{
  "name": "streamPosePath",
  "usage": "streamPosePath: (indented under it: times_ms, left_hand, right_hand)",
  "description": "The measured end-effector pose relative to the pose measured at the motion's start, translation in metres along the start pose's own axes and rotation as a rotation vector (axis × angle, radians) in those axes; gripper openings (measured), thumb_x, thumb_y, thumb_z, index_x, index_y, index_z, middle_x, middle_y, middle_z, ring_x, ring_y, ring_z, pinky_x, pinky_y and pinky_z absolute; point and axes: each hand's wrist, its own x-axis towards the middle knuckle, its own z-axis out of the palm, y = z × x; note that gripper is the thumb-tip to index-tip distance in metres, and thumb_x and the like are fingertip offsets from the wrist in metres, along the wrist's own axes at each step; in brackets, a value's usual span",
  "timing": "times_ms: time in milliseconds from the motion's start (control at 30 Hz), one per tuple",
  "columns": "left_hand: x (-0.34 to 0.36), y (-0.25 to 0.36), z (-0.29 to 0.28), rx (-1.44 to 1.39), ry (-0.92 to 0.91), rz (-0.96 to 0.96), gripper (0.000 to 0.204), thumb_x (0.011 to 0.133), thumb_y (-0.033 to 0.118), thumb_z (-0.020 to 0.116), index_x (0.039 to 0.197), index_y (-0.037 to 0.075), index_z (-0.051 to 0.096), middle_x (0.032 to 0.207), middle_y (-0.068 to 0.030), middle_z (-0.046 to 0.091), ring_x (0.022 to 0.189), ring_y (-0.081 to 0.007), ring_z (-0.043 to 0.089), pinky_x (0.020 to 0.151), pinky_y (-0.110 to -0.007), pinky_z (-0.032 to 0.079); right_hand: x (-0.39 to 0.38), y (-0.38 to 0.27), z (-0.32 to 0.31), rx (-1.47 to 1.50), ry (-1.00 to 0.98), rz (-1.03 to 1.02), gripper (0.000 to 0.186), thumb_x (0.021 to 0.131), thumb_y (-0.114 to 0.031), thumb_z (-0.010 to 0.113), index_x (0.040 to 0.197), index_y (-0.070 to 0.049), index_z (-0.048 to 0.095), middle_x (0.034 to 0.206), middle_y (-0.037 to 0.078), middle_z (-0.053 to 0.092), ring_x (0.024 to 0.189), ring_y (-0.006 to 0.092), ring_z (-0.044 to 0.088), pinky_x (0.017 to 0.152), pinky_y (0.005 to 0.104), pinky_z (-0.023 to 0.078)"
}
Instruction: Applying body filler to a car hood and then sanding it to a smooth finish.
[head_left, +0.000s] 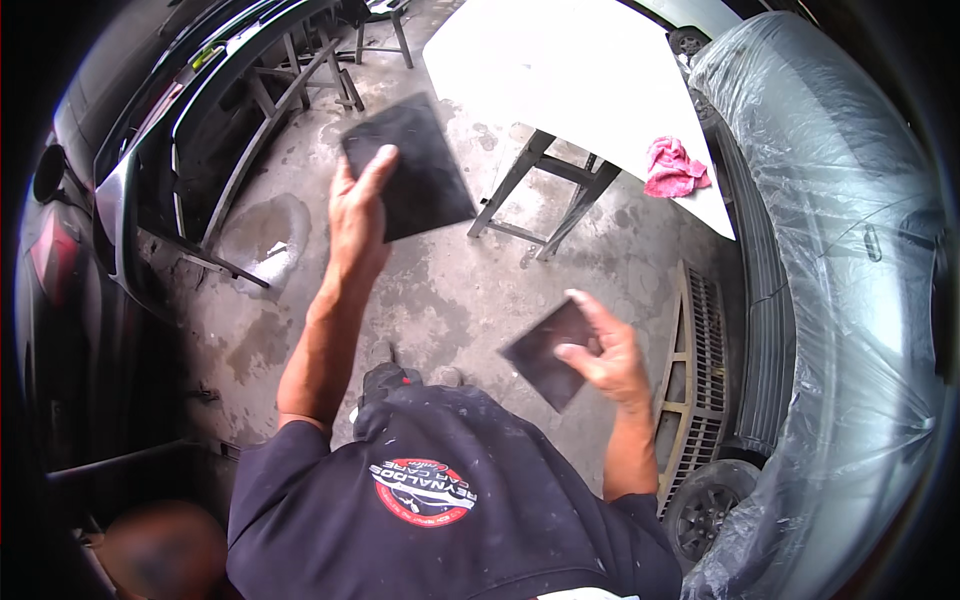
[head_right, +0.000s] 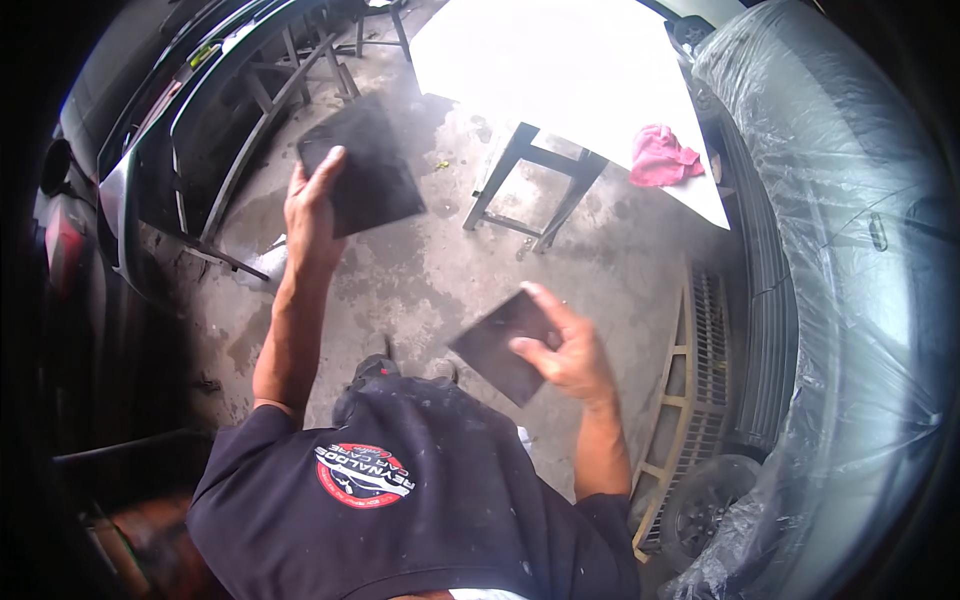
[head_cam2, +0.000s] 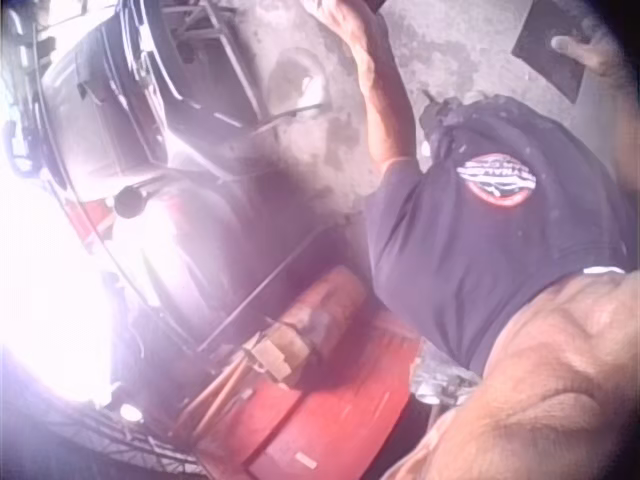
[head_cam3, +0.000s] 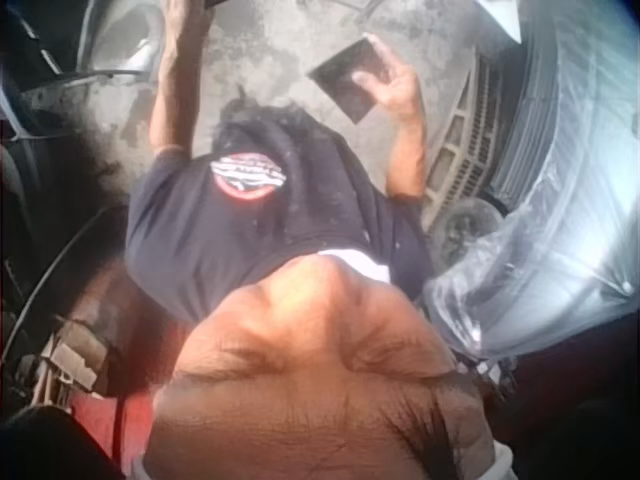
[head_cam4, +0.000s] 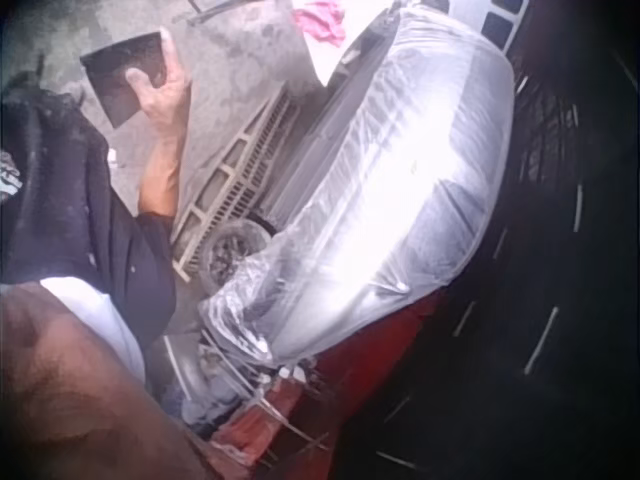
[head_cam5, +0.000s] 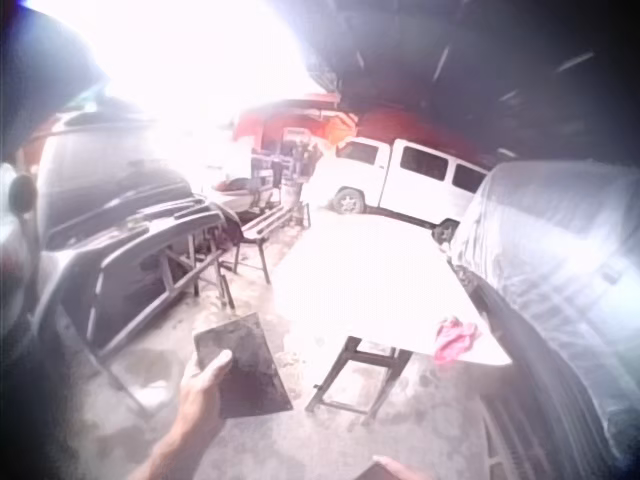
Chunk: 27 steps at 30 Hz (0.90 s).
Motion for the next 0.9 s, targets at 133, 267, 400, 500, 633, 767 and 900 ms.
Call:
streamPosePath:
  times_ms: [133,267,400,500,633,767,900]
  left_hand:
    - [-0.005,-0.012,-0.043,0.078,0.044,-0.186,0.026,0.090,0.014,0.062,0.113,0.003,0.058,0.098,-0.0054,0.064,0.085,-0.0157,0.063,0.076,-0.030,0.054]
    - [-0.025,-0.035,-0.052,0.410,0.053,-0.273,0.029,0.089,0.017,0.061,0.113,0.002,0.057,0.100,-0.0026,0.062,0.089,-0.0123,0.058,0.082,-0.027,0.047]
    - [-0.047,-0.083,-0.095,0.696,-0.291,-0.178,0.035,0.096,0.020,0.052,0.126,0.001,0.051,0.101,0.0016,0.056,0.093,-0.0077,0.048,0.082,-0.025,0.040]
    - [-0.063,-0.083,-0.048,0.901,-0.405,-0.216,0.046,0.098,0.011,0.042,0.143,0.008,0.035,0.123,-0.0162,0.054,0.113,-0.0225,0.051,0.096,-0.034,0.041]
    - [-0.089,-0.097,0.018,0.937,-0.718,-0.068,0.052,0.096,0.010,0.044,0.146,0.008,0.027,0.139,-0.0272,0.043,0.129,-0.0386,0.043,0.105,-0.041,0.038]
    - [-0.112,-0.137,0.069,0.794,-0.904,0.021,0.061,0.093,0.012,0.047,0.148,0.007,0.023,0.140,-0.0279,0.041,0.129,-0.0415,0.042,0.104,-0.042,0.038]
    - [-0.144,-0.136,0.084,0.815,-1.141,-0.045,0.057,0.094,0.024,0.047,0.146,0.006,0.031,0.113,-0.0303,0.059,0.107,-0.0445,0.058,0.090,-0.046,0.046]
  right_hand:
    - [-0.010,0.045,-0.060,0.923,-0.469,-0.352,0.037,0.078,0.003,0.067,0.114,0.002,0.055,0.078,0.003,0.059,0.063,0.0092,0.053,0.056,0.0241,0.041]
    - [-0.023,0.166,-0.077,0.025,0.318,0.172,0.025,0.081,-0.003,0.066,0.104,0.003,0.057,0.083,0.013,0.065,0.059,0.0263,0.062,0.057,0.0360,0.050]
    - [-0.028,0.140,-0.056,-0.411,0.554,0.340,0.031,0.081,-0.008,0.062,0.111,0.002,0.059,0.103,0.009,0.065,0.092,0.0222,0.063,0.082,0.0319,0.050]
    - [-0.016,0.146,-0.036,0.192,0.479,0.260,0.043,0.083,-0.009,0.056,0.125,0.001,0.053,0.110,0.009,0.064,0.100,0.0231,0.062,0.087,0.0324,0.048]
    - [0.010,0.104,0.005,0.637,0.391,0.119,0.061,0.090,-0.009,0.051,0.146,-0.002,0.029,0.135,0.011,0.048,0.123,0.0202,0.047,0.105,0.0313,0.035]
    - [0.020,0.059,0.034,0.502,0.556,-0.170,0.063,0.101,-0.041,0.033,0.148,0.000,0.022,0.150,0.014,0.031,0.135,0.0251,0.035,0.113,0.0376,0.023]
    - [0.022,0.084,-0.005,0.675,0.941,-0.050,0.087,0.091,-0.072,0.023,0.143,-0.003,0.033,0.139,0.011,0.042,0.124,0.0253,0.044,0.106,0.0397,0.032]
